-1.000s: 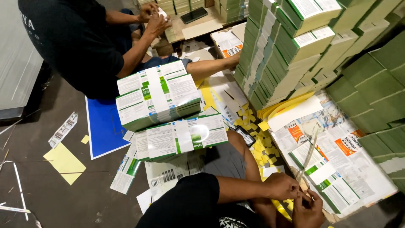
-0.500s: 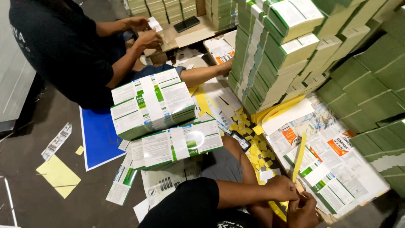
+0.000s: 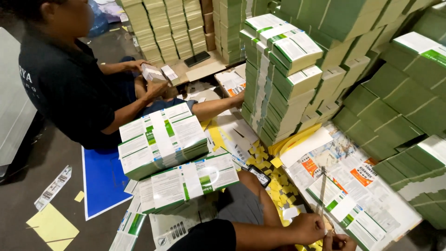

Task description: The person bundles stacks of unfolded product boxes together using yellow adhesive strips.

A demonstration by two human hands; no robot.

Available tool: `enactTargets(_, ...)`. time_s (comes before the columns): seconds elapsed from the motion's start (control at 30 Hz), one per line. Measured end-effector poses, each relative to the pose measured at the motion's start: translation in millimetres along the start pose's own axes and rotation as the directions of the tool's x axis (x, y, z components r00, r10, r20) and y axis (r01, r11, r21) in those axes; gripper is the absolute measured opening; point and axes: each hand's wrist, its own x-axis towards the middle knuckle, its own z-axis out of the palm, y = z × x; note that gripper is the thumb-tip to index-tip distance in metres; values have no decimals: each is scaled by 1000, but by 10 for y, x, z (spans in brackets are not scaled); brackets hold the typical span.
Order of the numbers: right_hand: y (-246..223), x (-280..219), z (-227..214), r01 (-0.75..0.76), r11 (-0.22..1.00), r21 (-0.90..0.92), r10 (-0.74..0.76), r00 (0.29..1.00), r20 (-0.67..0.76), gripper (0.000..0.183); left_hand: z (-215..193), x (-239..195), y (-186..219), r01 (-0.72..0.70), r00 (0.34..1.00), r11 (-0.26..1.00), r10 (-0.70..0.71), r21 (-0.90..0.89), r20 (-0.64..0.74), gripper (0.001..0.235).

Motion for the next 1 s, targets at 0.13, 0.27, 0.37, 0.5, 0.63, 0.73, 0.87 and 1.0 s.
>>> enactTargets(0.13, 323, -76, -131, -146, 972, -186, 133, 988, -82, 36, -14, -99, 117, -52, 998, 998, 52, -19, -21, 22)
enactTargets(0.27, 44, -21, -22, -200, 924, -326, 170, 978, -119, 38, -42, -105, 154, -123, 991, 989, 126, 84, -36, 24)
enactTargets(0.37, -300, -19, 57, -144, 958, -248, 134, 989, -57, 36, -73, -125, 209, -141, 989, 976, 148, 166, -31, 25)
enactTargets(0.5, -727, 65, 119, -87, 922, -376, 113, 992, 48, 32, -133, -72, 281, -134, 991, 970, 137, 202, 0, 26)
enactTargets(0.63, -1895, 354, 474, -110, 711, -695, 181, 983, 30, 28, -17, 75, -42, -155, 988, 972, 148, 175, 51, 24)
enactTargets(0.73, -2086, 399, 447, -94, 752, -652, 181, 981, 67, 21, -105, 91, 19, -141, 973, 990, 133, 26, 191, 23)
enactTargets(0.87, -2212, 442, 466, -60, 755, -653, 146, 986, 78, 21, -174, 46, 166, -87, 977, 991, 106, -104, 187, 14)
enactTargets(1.0, -2141, 490, 474, -48, 798, -601, 115, 991, 72, 23, -234, 94, 201, -12, 975, 987, 47, -158, 217, 13)
